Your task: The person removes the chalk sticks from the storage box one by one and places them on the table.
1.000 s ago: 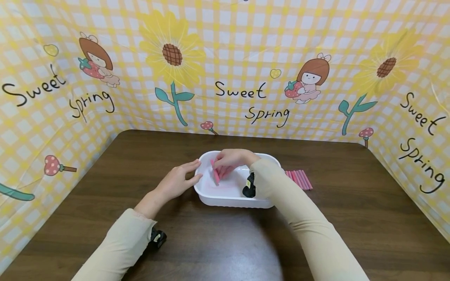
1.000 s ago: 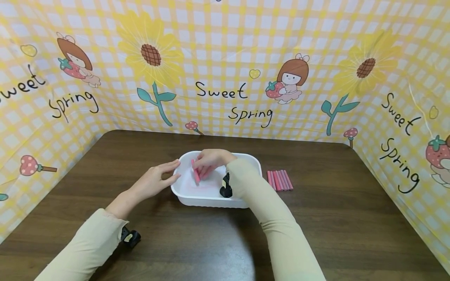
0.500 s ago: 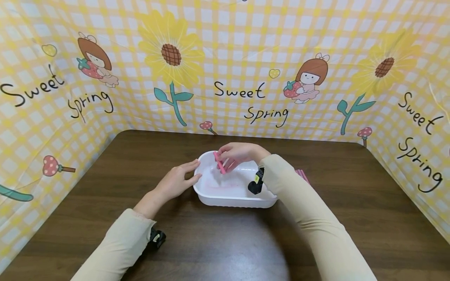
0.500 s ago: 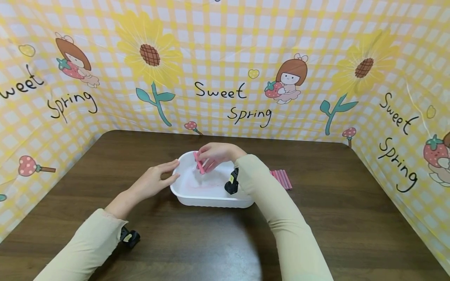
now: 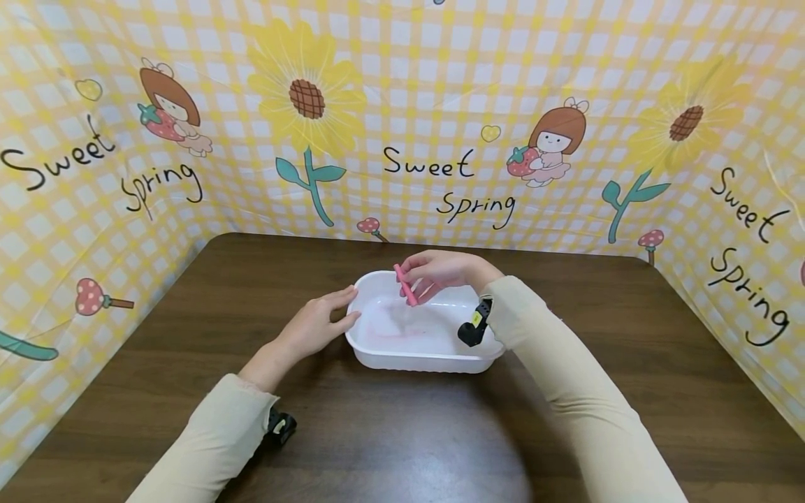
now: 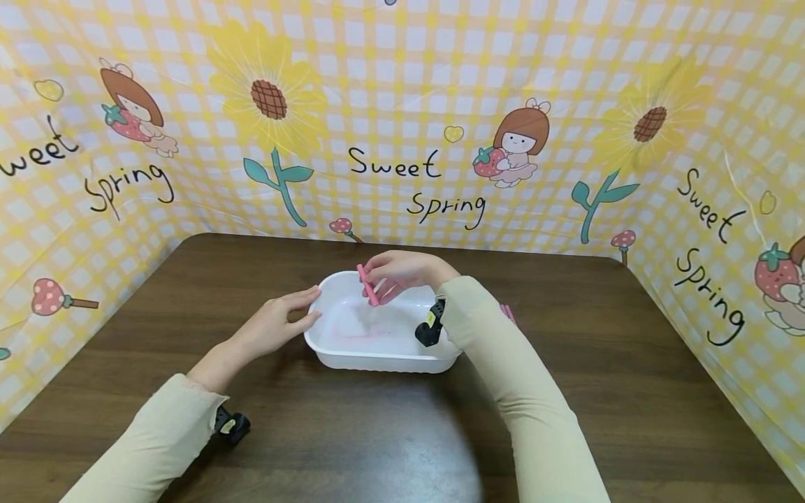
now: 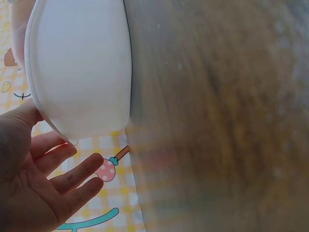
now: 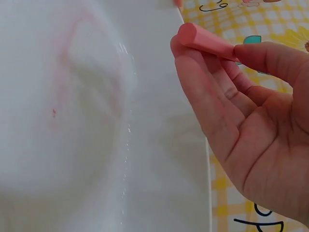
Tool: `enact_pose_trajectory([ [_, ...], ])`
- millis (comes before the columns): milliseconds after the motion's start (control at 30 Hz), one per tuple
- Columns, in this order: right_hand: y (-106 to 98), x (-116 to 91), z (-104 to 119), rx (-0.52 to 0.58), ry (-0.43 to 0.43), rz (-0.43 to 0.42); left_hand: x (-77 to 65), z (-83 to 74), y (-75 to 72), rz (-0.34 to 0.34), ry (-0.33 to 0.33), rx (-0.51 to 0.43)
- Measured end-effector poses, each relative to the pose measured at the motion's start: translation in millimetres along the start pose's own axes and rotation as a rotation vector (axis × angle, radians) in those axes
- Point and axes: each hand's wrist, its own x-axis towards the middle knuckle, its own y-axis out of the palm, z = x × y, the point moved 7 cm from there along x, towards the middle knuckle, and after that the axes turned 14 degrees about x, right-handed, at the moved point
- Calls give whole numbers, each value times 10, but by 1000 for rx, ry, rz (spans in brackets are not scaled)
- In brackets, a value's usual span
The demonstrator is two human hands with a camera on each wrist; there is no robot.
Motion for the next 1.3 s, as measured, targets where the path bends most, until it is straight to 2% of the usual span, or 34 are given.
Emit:
enact_pose_trajectory([
  [300,-156,-169,-29,20,-5,-51,-7,4,-5,-2,-1,-9],
  [667,-309,-412,-105,36,-28,-58,-7,7,14,14,-1,-11],
  [1300,-638,-855,-341,89,-71,-127,-7,-1,0,9,4,-17],
])
